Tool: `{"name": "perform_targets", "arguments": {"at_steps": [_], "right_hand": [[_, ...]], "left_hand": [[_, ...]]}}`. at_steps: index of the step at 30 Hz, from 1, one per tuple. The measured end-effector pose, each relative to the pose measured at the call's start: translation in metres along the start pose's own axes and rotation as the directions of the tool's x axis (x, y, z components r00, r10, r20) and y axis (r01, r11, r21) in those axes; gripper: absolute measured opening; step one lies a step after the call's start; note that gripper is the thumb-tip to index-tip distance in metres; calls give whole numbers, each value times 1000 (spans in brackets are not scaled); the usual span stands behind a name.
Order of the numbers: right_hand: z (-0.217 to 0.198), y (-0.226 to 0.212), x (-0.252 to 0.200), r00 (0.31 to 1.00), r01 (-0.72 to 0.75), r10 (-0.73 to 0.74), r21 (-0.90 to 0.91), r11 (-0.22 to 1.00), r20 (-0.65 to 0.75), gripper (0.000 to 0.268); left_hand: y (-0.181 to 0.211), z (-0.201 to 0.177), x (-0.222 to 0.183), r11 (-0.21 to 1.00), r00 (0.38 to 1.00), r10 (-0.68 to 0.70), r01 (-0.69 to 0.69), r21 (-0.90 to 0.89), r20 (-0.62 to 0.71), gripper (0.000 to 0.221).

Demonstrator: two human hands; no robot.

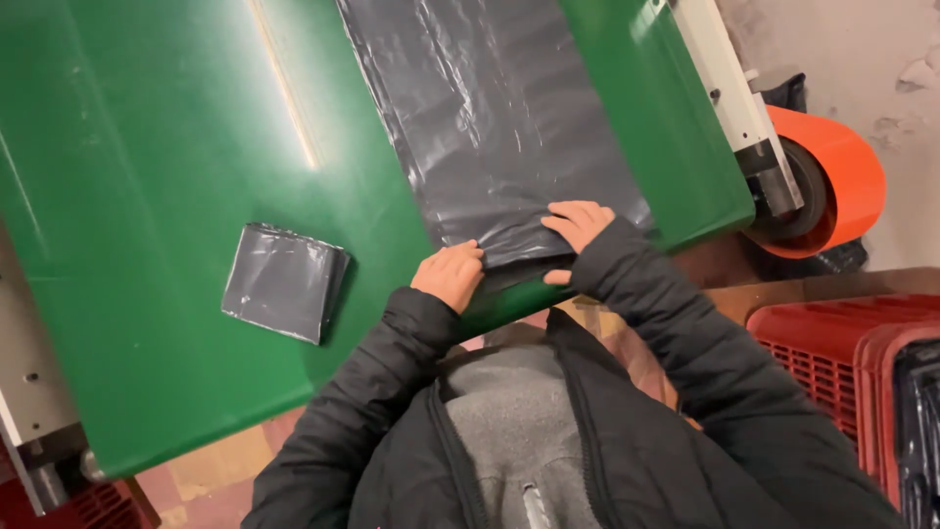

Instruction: Folding black plastic bags on a conveyor belt and placing them in a red crate.

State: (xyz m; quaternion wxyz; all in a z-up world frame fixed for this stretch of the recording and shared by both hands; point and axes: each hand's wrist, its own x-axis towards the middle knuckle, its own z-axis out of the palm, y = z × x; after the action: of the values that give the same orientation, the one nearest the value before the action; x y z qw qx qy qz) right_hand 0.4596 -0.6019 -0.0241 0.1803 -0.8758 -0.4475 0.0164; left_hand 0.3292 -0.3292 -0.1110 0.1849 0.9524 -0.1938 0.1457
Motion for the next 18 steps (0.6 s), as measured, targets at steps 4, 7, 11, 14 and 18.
{"name": "perform_targets", "arguments": {"at_steps": [4, 7, 11, 14, 18], "right_hand": [[1, 44, -23, 996, 71, -78, -128, 989, -48, 79], [-1, 55, -22, 995, 27, -40, -137, 990, -91, 74], [-4, 49, -6, 998, -67, 63, -195, 978, -26, 60], [-4, 49, 4, 988, -146, 152, -219, 965, 14, 51], [-19, 59, -7, 1000, 28, -29, -105, 994, -10, 55]], "left_hand": [[-8, 8, 5, 945, 983, -184, 171, -278, -22, 22], [7, -33, 20, 936, 982, -186, 181, -301, 11, 36], [25, -63, 32, 988, 999, -35, 33, -148, -10, 59], [23, -43, 28, 994, 997, -53, 47, -96, -63, 46], [22, -17, 25, 984, 979, -7, 43, 171, -204, 21]]}}
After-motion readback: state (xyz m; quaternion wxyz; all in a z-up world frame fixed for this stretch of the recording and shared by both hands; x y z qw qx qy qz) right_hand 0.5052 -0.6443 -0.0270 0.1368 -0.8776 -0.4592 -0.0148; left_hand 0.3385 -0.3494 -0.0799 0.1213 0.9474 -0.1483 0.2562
